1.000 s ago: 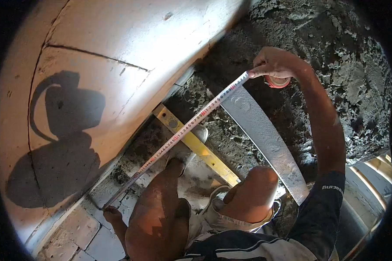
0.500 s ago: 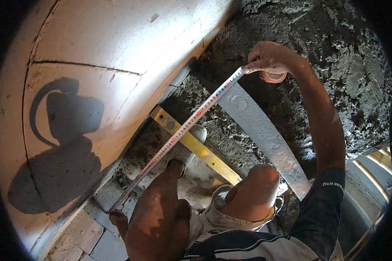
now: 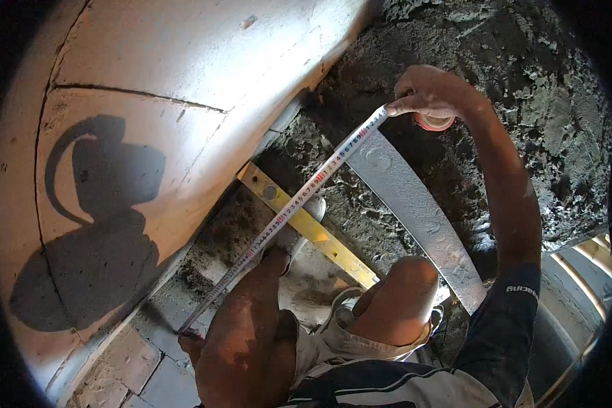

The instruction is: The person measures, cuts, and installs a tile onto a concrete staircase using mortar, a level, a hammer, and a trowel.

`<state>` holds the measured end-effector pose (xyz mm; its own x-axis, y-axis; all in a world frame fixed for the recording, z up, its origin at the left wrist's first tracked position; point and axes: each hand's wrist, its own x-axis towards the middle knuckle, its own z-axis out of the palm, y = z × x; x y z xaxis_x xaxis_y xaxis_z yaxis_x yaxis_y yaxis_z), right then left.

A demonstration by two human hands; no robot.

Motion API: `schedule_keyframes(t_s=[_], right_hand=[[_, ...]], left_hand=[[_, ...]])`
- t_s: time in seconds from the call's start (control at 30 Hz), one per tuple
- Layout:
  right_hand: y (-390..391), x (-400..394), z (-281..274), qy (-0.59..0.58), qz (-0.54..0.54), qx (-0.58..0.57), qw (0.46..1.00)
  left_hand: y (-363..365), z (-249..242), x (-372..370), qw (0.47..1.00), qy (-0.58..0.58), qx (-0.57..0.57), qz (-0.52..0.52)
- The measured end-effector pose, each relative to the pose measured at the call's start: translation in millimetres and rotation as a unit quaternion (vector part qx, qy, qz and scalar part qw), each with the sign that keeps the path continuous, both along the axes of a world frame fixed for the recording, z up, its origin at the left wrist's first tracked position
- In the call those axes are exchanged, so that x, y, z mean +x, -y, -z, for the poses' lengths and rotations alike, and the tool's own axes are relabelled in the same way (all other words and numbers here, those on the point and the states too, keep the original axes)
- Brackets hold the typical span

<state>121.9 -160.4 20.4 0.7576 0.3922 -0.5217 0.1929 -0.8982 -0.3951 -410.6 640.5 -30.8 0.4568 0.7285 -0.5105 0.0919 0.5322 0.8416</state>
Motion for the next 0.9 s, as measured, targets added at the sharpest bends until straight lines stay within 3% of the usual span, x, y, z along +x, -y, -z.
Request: schedule_keyframes(t_s=[0.43,0.5,0.63,0.83,0.9], right_hand=[[1,-8,2,0.020,0.011,0.032,0.999],[1,-7,2,0.035,-0.023,0.011,0.999],[-3,-9,-5,-0.003,0.013,-0.010,1.000],[1,-15,0,0.061,0.001,0.000,0.998],[-6,-12,-13,-0.037,0.016,-0.060,0.997]], left_hand=[[17,4,-8,0.998,0.046,-0.024,0.021],[19,5,-8,0.998,0.053,-0.028,0.025],[24,9,-9,0.996,0.068,-0.037,0.033],[33,17,-6,0.994,0.089,-0.051,0.047],[36,20,-5,0.992,0.097,-0.055,0.053]])
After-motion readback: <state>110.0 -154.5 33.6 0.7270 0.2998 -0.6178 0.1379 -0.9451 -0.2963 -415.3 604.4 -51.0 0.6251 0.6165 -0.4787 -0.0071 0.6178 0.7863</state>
